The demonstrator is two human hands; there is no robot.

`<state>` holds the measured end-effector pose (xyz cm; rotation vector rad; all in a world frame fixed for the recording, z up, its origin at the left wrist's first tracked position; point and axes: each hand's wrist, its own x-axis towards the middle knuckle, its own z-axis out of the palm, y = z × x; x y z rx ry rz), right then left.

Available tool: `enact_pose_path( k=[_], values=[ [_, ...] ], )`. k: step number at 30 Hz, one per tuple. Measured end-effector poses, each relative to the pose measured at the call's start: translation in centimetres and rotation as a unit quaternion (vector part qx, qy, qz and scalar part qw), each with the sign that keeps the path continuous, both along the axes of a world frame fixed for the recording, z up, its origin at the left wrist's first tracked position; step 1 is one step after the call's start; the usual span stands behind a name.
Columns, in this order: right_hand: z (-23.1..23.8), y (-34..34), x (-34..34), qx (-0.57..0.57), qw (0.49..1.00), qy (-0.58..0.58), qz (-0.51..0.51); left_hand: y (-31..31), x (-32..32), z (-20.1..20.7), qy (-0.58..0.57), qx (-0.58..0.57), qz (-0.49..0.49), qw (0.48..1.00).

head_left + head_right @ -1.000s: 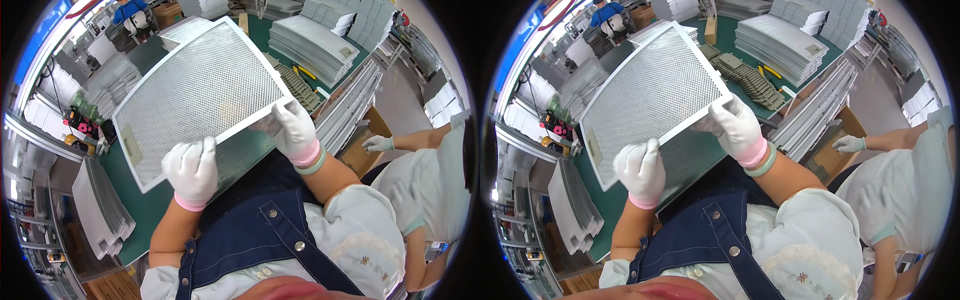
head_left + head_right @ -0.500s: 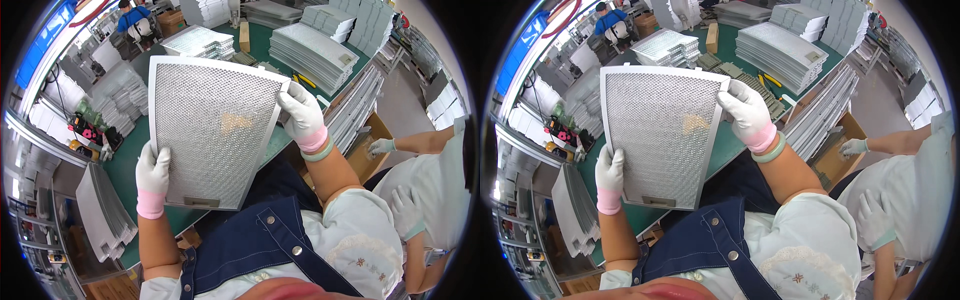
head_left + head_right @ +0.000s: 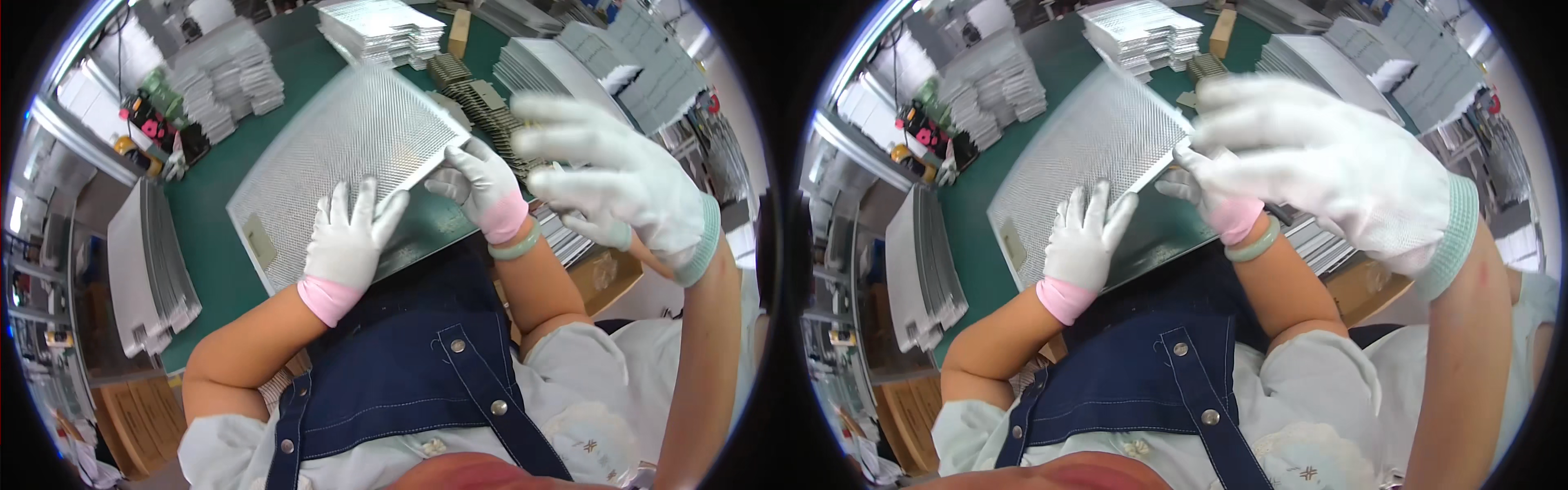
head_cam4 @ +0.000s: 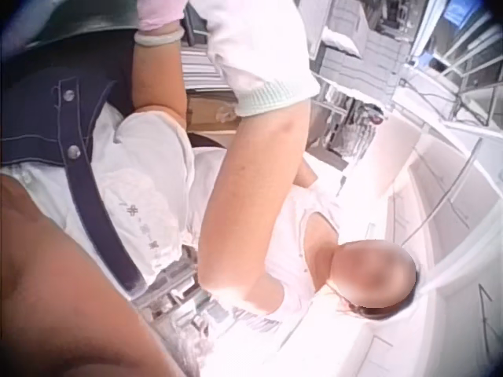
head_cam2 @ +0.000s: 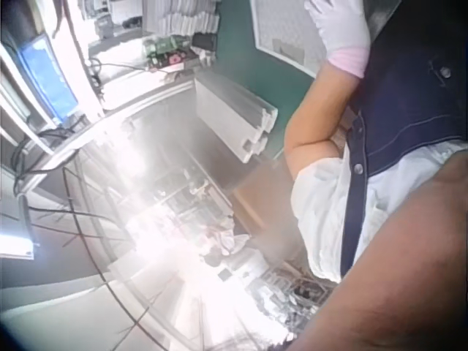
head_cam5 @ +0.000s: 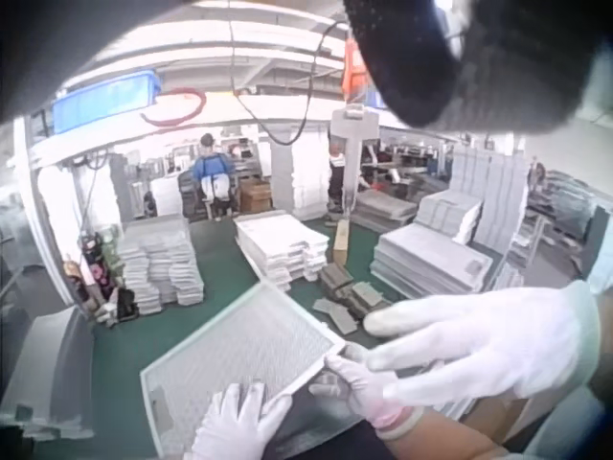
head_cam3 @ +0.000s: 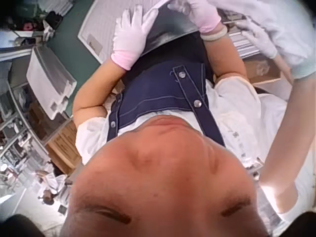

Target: The person assembles metal grilles by placing a mesh sheet onto a workbench, positioning a plastic connector, and fitting a metal frame around the mesh. They use a hammer to tap the frame into place and then lift the completed unit to inspect it before stacking it with other finished grilles.

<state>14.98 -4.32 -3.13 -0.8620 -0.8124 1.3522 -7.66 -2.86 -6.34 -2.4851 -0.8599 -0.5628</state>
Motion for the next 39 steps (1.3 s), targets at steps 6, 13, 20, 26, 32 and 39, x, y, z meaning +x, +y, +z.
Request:
enact_pose_path(
  k=[6, 13, 20, 26, 32, 39],
  values=[
    [-5.5, -2.0, 3.9, -0.051, 0.975, -0.191, -0.102, 0.7, 1.2, -0.6, 0.013, -0.114, -0.028, 0.993],
    [-4.4, -4.4, 3.4, 0.249, 0.92, -0.136, -0.272, -1.6, 4.9, 1.5, -0.061, -0.14, -0.119, 0.981],
    [-3.6, -5.6, 4.3, 0.264, 0.846, -0.299, -0.354, -2.2, 5.7, 0.8, -0.065, -0.109, -0.125, 0.984],
    [-0.9, -7.1, 3.5, 0.145, 0.846, -0.386, -0.338, -2.4, 5.7, 0.6, -0.069, -0.12, -0.134, 0.981],
    [-6.4, -6.5, 2.1, 0.123, 0.937, -0.225, -0.235, -1.2, 7.4, 2.6, -0.125, -0.172, -0.116, 0.97],
    [-7.2, -5.3, -2.1, 0.148, 0.982, -0.102, -0.051, -0.3, 7.2, 0.6, -0.2, -0.399, -0.216, 0.869]
  ],
)
